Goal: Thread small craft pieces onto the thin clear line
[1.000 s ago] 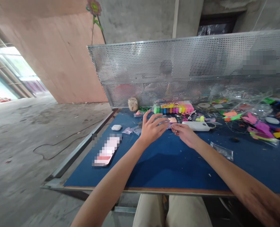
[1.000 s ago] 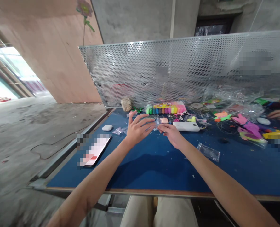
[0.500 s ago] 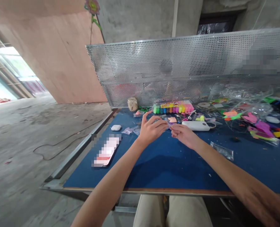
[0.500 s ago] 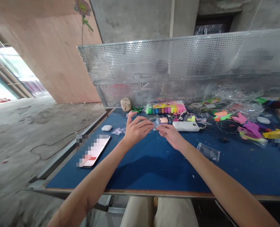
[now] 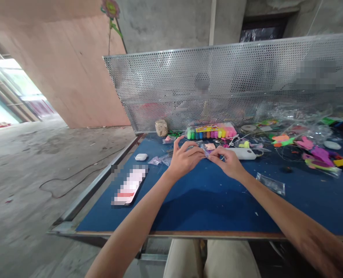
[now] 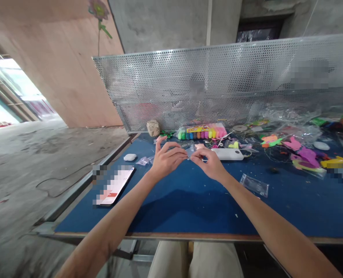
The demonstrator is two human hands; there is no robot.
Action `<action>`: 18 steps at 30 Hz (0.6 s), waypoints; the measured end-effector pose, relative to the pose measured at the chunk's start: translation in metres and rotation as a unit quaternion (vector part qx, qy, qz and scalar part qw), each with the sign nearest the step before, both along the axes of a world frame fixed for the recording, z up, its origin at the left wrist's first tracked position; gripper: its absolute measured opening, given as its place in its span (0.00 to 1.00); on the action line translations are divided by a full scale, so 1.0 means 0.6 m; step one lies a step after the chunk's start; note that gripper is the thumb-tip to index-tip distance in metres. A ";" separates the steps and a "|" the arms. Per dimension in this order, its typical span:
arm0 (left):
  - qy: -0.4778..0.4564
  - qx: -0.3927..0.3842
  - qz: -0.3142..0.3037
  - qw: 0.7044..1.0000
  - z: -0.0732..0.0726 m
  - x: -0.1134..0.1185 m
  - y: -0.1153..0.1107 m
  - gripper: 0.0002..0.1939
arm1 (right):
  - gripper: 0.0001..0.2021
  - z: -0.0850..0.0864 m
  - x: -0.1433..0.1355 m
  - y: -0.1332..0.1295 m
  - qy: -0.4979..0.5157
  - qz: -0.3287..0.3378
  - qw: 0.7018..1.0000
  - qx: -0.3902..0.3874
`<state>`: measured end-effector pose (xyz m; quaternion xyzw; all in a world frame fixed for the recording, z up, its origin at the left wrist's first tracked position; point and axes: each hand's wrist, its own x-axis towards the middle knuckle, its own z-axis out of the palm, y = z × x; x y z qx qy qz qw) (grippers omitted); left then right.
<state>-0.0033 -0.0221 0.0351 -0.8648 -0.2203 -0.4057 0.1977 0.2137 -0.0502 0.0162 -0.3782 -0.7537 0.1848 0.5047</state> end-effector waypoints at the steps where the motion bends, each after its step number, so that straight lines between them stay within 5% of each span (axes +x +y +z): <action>1: 0.000 -0.005 0.000 1.000 0.002 0.000 -0.001 0.06 | 0.11 0.001 0.001 -0.001 -0.004 0.002 1.000 0.007; 10: 0.040 -0.137 -0.042 0.989 0.002 0.002 0.008 0.08 | 0.09 -0.005 0.015 0.012 -0.044 -0.006 0.999 -0.004; 14: 0.038 -0.211 -0.044 0.976 -0.012 0.009 0.013 0.14 | 0.11 -0.016 0.019 0.026 0.095 0.017 0.990 -0.098; 18: -0.076 -0.283 -0.065 0.954 -0.024 0.018 0.011 0.17 | 0.12 -0.028 0.011 0.036 0.215 0.089 0.955 -0.183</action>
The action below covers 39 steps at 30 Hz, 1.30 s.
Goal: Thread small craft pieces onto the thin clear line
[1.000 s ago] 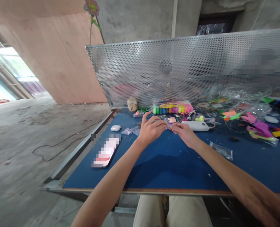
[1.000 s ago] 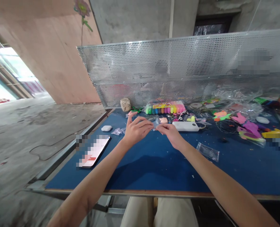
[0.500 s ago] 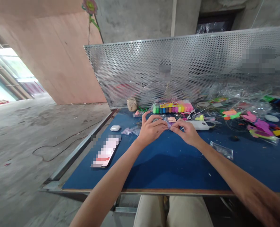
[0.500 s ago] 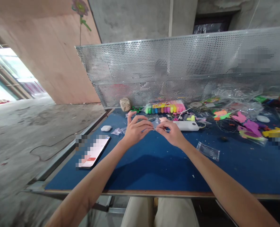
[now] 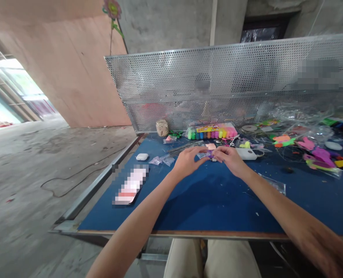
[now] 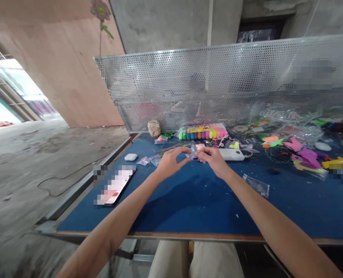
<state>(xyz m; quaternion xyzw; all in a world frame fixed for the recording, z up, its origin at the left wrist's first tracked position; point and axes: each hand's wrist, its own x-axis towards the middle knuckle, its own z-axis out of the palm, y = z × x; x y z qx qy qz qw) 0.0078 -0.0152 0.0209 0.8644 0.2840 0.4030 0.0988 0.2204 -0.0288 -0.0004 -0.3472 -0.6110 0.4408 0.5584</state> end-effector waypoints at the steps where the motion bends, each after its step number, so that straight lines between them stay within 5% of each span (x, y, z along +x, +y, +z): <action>1: -0.035 -0.038 -0.007 0.999 -0.001 0.002 -0.001 0.18 | 0.12 -0.004 -0.003 0.002 0.027 0.015 0.999 -0.019; 8: -0.230 -0.281 -0.084 0.928 -0.002 0.010 -0.001 0.36 | 0.13 -0.018 -0.015 0.006 0.200 0.039 0.974 -0.095; 12: -0.294 -0.406 -0.152 0.852 -0.009 0.020 -0.002 0.28 | 0.16 -0.006 -0.011 0.003 0.254 0.062 0.958 -0.120; 14: -0.292 -0.432 -0.164 0.837 -0.014 0.027 -0.006 0.25 | 0.17 -0.003 -0.011 0.002 0.261 0.068 0.954 -0.128; 20: -0.332 -0.402 -0.105 0.847 -0.012 0.043 -0.021 0.24 | 0.16 -0.007 -0.015 0.002 0.252 0.071 0.957 -0.126; 25: -0.325 -0.406 -0.067 0.851 -0.008 0.042 -0.024 0.24 | 0.12 -0.001 -0.006 0.004 0.233 0.110 0.943 -0.212; 29: -0.290 -0.360 -0.066 0.884 -0.010 0.042 -0.022 0.20 | 0.13 0.001 -0.005 0.004 0.219 0.110 0.941 -0.233; 34: -0.252 -0.301 -0.041 0.919 -0.007 0.041 -0.028 0.18 | 0.14 0.003 -0.011 -0.002 0.173 0.083 0.962 -0.195; 39: -0.283 -0.292 -0.001 0.914 -0.004 0.037 -0.023 0.18 | 0.20 0.008 -0.017 -0.010 0.031 0.039 0.994 -0.095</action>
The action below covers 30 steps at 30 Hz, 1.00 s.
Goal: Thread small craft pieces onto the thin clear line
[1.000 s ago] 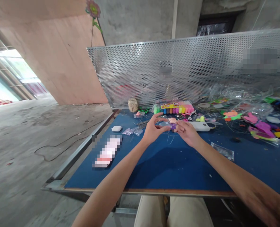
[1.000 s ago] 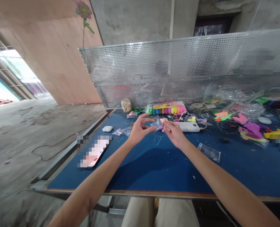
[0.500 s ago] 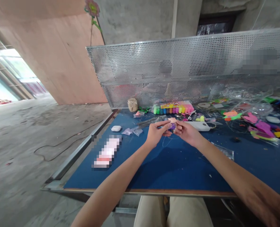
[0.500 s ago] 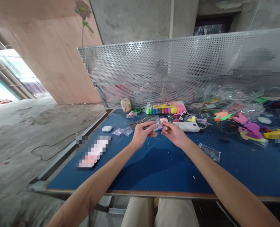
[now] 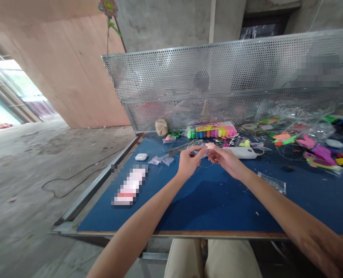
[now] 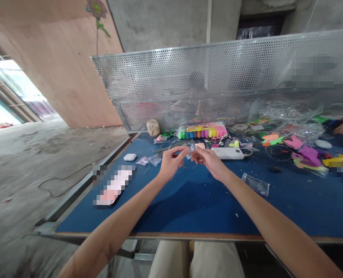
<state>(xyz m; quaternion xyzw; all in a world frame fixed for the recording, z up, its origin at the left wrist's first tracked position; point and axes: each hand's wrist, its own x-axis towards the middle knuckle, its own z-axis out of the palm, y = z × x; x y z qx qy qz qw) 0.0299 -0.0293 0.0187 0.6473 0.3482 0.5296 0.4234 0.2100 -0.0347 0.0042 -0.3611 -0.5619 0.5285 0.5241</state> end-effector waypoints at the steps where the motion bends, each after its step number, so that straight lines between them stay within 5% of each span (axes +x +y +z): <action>1: -0.010 -0.001 0.007 1.000 0.000 -0.001 0.003 0.18 | 0.22 0.001 0.000 -0.002 -0.052 -0.021 0.998 0.037; 5: -0.074 -0.030 0.000 0.997 -0.004 -0.002 0.015 0.18 | 0.20 0.007 0.005 -0.013 -0.258 -0.137 0.937 0.194; 11: -0.147 -0.121 -0.043 0.981 -0.011 0.003 0.023 0.19 | 0.15 0.013 0.013 -0.013 -0.259 -0.259 0.873 0.321; 17: -0.099 -0.074 -0.077 0.989 -0.008 0.003 0.017 0.19 | 0.13 0.006 0.005 -0.012 -0.292 -0.188 0.878 0.329; 25: -0.057 -0.048 -0.114 0.991 -0.009 0.015 0.001 0.20 | 0.10 0.015 0.002 -0.027 -0.250 -0.241 0.874 0.340; 27: -0.044 -0.008 -0.092 0.995 -0.011 0.017 -0.002 0.22 | 0.10 0.019 0.002 -0.029 -0.243 -0.248 0.877 0.332; 30: -0.014 0.145 0.042 0.988 -0.008 0.008 -0.006 0.28 | 0.11 0.022 0.004 -0.029 -0.230 -0.253 0.881 0.326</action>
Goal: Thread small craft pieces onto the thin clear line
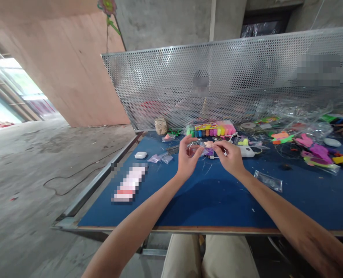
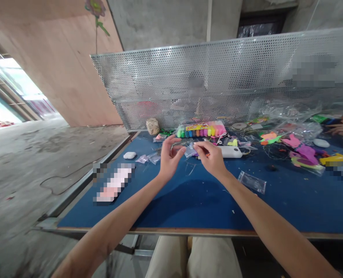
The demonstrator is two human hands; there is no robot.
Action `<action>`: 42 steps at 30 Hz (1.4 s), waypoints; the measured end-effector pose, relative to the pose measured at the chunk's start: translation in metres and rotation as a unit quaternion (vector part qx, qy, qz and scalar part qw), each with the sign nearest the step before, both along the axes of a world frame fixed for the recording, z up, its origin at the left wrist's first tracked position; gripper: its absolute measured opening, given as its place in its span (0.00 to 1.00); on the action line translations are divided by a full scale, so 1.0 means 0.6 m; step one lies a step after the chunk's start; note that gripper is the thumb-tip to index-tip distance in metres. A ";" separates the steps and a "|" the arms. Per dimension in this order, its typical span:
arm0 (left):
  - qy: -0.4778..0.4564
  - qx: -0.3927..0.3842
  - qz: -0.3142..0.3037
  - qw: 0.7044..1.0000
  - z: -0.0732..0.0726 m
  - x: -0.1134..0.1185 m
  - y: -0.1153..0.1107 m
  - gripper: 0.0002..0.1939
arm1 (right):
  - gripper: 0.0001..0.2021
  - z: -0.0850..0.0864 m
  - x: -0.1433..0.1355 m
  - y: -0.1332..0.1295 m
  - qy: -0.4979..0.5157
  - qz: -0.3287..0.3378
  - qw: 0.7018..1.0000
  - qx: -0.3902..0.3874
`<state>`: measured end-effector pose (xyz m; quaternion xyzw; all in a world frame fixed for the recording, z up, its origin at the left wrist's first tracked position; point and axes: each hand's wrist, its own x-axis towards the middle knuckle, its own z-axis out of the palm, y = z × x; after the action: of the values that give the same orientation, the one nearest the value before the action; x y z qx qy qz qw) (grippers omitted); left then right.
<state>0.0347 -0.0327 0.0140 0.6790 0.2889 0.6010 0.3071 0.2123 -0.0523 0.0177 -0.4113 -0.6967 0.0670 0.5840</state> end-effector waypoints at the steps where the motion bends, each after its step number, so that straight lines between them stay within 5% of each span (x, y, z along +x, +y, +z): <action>1: 0.018 0.060 0.061 0.996 0.003 -0.007 -0.001 0.31 | 0.11 0.000 0.001 0.000 0.003 -0.001 1.000 0.000; 4: 0.126 0.238 0.183 0.945 0.014 -0.028 -0.005 0.32 | 0.12 -0.002 0.003 -0.004 0.010 -0.001 1.000 0.012; 7: 0.237 0.326 0.192 0.895 0.026 -0.040 -0.009 0.26 | 0.10 -0.001 0.005 -0.014 0.013 0.002 0.999 0.049; 11: 0.278 0.337 0.148 0.887 0.032 -0.042 -0.006 0.19 | 0.08 0.011 0.002 -0.026 -0.019 -0.002 0.998 0.066; 20: 0.341 0.298 0.084 0.887 0.036 -0.061 0.012 0.11 | 0.12 0.016 -0.006 -0.018 0.006 0.049 0.996 -0.073; 32: 0.393 0.427 0.141 0.802 0.028 -0.072 0.026 0.07 | 0.16 0.018 -0.001 -0.007 -0.018 0.128 0.974 -0.184; 37: 0.395 0.441 0.150 0.792 0.031 -0.066 0.022 0.08 | 0.12 0.014 -0.007 -0.010 -0.049 0.062 0.991 -0.111; 42: 0.381 0.400 0.151 0.820 0.043 -0.057 0.004 0.09 | 0.09 0.009 -0.010 -0.015 -0.073 0.001 0.997 0.021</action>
<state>0.0007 -0.0303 0.0395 0.8649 0.2157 0.3959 -0.2206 0.2063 -0.0613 0.0229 -0.4025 -0.7392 0.0226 0.5395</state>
